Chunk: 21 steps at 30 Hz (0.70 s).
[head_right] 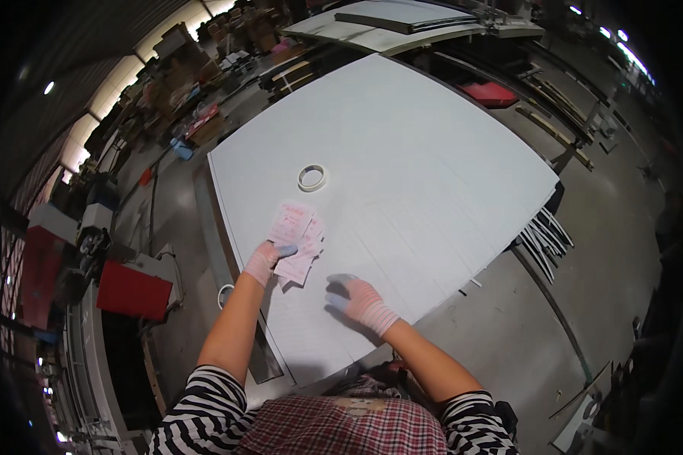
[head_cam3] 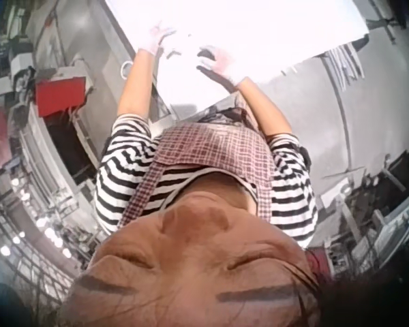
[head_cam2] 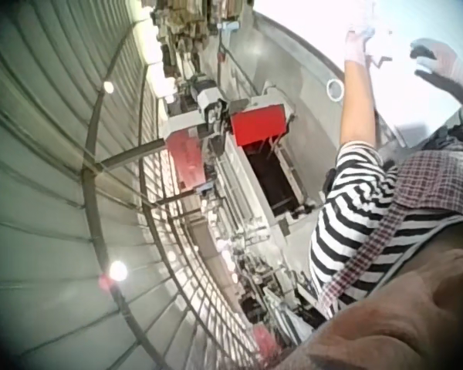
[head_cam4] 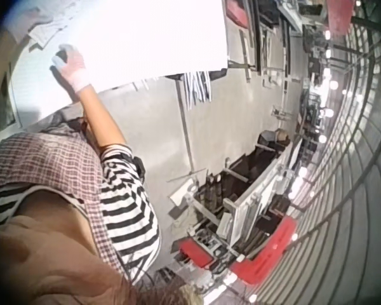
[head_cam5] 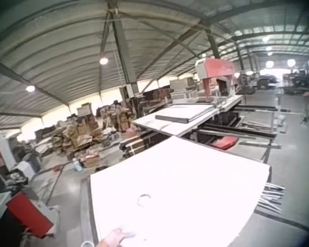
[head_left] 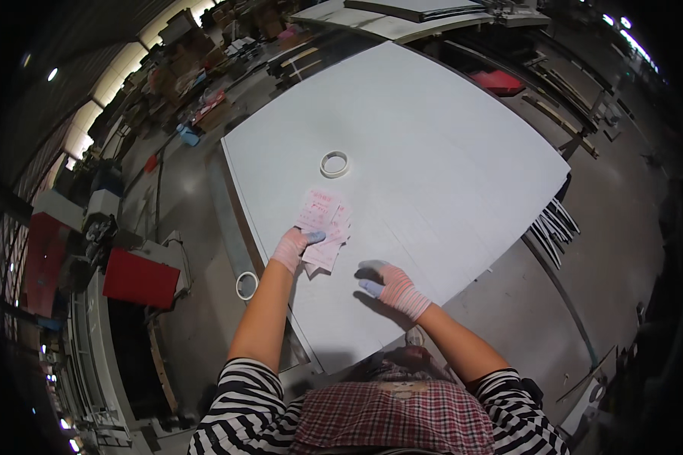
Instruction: The person is applying adhesive labels to the edges of long white building panels in a manufacturing facility.
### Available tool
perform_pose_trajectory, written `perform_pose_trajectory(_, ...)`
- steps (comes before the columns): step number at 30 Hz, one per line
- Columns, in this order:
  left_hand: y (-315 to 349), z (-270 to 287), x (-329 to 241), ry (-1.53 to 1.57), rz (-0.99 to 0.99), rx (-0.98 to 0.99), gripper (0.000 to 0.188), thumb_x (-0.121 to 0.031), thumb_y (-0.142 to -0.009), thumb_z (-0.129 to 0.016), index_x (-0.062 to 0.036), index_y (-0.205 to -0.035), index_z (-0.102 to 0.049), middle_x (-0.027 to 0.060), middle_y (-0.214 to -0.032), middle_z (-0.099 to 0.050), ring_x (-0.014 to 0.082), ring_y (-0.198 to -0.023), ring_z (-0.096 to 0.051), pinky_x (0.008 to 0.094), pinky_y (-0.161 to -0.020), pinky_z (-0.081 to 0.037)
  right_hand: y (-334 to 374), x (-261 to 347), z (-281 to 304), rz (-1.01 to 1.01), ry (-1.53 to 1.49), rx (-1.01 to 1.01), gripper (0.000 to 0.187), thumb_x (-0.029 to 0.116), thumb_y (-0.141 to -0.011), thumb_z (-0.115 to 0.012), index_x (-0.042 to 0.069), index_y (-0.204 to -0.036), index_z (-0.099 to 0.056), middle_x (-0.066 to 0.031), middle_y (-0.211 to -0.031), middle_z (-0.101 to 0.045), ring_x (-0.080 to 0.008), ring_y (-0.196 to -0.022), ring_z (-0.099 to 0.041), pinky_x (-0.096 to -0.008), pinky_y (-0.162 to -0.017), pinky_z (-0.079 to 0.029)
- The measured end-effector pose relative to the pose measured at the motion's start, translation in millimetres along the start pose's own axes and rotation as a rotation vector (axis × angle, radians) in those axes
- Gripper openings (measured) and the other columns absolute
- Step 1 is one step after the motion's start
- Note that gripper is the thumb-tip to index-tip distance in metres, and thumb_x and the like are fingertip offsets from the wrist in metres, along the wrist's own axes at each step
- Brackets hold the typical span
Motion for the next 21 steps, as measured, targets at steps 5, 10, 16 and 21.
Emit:
perform_pose_trajectory(5, 72, -44, 1, 0.323, -0.096, 0.181, 0.056, -0.005, -0.077, -0.077, -0.0017, -0.129, -0.056, 0.0128, -0.119, -0.068, 0.0268, -0.104, -0.067, 0.0364, -0.091, -0.054, 0, -34, -5, -0.115, -0.468, -0.393, 0.085, 0.034, -0.082, -0.078, 0.0, -0.145, -0.032, -0.0209, -0.125, -0.06, -0.0249, -0.12, -0.058, -0.036, -0.098, -0.049)
perform_pose_trajectory(10, 138, -26, 39, -0.207, -0.372, -0.072, 0.057, -0.016, -0.078, -0.08, -0.0015, -0.128, -0.055, 0.0101, -0.12, -0.065, 0.0223, -0.109, -0.062, 0.0361, -0.095, -0.05, -6, 5, -76, -0.156, -0.271, -0.425, 0.075, 0.028, -0.081, -0.08, -0.002, -0.136, -0.038, -0.0152, -0.12, -0.062, -0.0239, -0.111, -0.06, -0.0395, -0.096, -0.049)
perform_pose_trajectory(16, 199, -29, 68, 0.877, 0.09, 0.39, 0.058, -0.035, -0.087, -0.074, 0.0006, -0.129, -0.054, 0.0133, -0.127, -0.061, 0.0265, -0.118, -0.058, 0.0419, -0.1, -0.048, 19, 37, -122, -0.139, -0.873, -0.483, 0.05, 0.008, -0.088, -0.066, -0.003, -0.132, -0.044, -0.012, -0.117, -0.063, -0.0198, -0.105, -0.061, -0.0333, -0.093, -0.05)
perform_pose_trajectory(21, 217, -18, 74, 0.764, 0.132, 0.349, 0.05, -0.025, -0.09, -0.07, -0.0016, -0.132, -0.054, 0.0148, -0.129, -0.061, 0.0278, -0.118, -0.06, 0.0479, -0.103, -0.048, 34, 43, -122, -0.203, -0.388, -0.252, 0.059, 0.016, -0.082, -0.074, -0.003, -0.129, -0.045, -0.0126, -0.115, -0.063, -0.0208, -0.105, -0.06, -0.0342, -0.091, -0.05)
Point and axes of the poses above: each hand's wrist, its own y-axis away from the middle knuckle, its own z-axis out of the back of the hand, x = y × z, the point moved 10 cm from there along -y, towards the middle knuckle
